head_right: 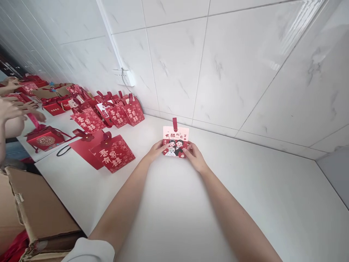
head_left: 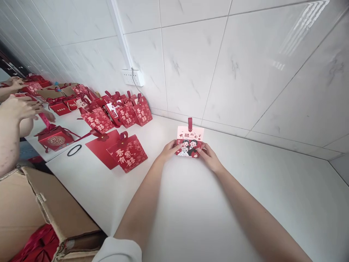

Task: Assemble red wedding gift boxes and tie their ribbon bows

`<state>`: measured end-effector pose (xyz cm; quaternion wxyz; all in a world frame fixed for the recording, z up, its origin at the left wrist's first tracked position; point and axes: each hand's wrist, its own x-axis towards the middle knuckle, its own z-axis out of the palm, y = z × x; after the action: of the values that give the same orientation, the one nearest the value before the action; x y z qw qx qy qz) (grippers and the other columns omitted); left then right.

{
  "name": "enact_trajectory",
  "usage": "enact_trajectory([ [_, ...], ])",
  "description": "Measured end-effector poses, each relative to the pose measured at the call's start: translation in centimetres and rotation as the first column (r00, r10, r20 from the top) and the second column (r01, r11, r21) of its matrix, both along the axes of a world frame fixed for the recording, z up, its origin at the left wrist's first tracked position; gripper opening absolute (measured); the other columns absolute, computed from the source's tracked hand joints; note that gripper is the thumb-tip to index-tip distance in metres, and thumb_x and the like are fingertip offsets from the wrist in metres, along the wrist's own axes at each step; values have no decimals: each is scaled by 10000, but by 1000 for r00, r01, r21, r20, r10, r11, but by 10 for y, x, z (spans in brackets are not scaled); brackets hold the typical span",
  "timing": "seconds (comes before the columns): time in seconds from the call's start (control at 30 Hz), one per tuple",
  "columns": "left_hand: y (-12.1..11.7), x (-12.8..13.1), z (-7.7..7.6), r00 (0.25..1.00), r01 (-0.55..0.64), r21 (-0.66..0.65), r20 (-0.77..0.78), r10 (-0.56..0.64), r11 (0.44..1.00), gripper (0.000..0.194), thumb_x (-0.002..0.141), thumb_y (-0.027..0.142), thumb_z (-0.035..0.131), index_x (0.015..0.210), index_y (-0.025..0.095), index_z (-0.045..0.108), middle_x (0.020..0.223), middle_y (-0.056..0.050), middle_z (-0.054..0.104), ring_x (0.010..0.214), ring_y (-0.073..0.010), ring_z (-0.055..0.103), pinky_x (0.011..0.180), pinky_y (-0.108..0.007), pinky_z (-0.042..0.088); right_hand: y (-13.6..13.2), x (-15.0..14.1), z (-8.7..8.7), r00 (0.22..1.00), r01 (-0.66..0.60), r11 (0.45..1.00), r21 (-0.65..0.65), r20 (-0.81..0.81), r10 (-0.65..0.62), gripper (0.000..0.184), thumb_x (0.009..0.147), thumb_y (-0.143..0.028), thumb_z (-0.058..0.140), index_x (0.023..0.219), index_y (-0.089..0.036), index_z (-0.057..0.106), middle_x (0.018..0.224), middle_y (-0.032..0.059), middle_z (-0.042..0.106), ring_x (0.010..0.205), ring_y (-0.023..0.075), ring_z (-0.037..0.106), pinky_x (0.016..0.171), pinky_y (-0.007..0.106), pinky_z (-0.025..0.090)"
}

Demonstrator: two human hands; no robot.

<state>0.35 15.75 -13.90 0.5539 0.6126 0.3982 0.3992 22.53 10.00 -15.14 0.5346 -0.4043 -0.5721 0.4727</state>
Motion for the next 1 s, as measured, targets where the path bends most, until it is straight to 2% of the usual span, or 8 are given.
enact_trajectory([
  [0.13,-5,-4,5,998,61,-35,32,-60,998,529,785,526,634,1173,171,575,1222,-97,617,1140,-271,561,994,-418,417,0,1,2,999,-40,999,-20,5,40,324,870,-503,568,1070,-249,542,1282,65,581,1175,238,536,1018,448,423],
  [0.3,-13,-9,11,997,65,-8,52,-65,998,441,795,512,631,1062,161,604,1157,-88,635,1092,-253,575,973,-406,419,3,3,3,995,-96,995,-18,-13,96,323,868,-496,578,1080,-254,548,1239,59,600,1136,233,557,994,431,437],
  [0.47,-11,-9,11,996,71,27,55,-72,997,499,799,513,626,1162,172,596,1227,-101,605,1139,-258,549,994,-396,406,4,4,4,993,-111,993,-30,-40,109,326,873,-500,568,1102,-269,551,1256,47,590,1144,227,553,997,417,438],
  [0.7,-7,-7,7,998,57,57,34,-60,997,532,760,483,681,1169,156,591,1245,-120,598,1133,-262,551,1001,-414,408,7,1,1,996,-65,997,-45,-66,62,362,858,-554,559,1078,-267,543,1231,36,606,1120,219,567,979,394,444],
  [0.8,-10,-8,14,997,78,44,-6,-77,996,499,700,443,744,1077,135,635,1204,-122,627,1110,-275,568,1001,-430,407,10,1,1,998,-12,999,-44,-66,10,391,841,-597,548,1030,-254,539,1202,44,619,1085,223,581,941,384,459],
  [0.9,-14,-8,22,995,82,27,-53,-80,996,398,731,462,706,958,137,683,1177,-107,650,1090,-272,582,1007,-439,402,11,0,1,997,62,997,-54,-53,-64,396,860,-627,482,957,-245,516,1063,51,658,974,229,612,859,382,486],
  [1.0,-18,-5,26,995,64,21,-82,-62,998,397,760,493,665,970,158,700,1158,-90,666,1087,-268,588,1013,-436,397,10,1,1,991,133,989,-60,-25,-135,393,879,-635,427,936,-253,494,998,49,660,922,240,612,821,391,488],
])
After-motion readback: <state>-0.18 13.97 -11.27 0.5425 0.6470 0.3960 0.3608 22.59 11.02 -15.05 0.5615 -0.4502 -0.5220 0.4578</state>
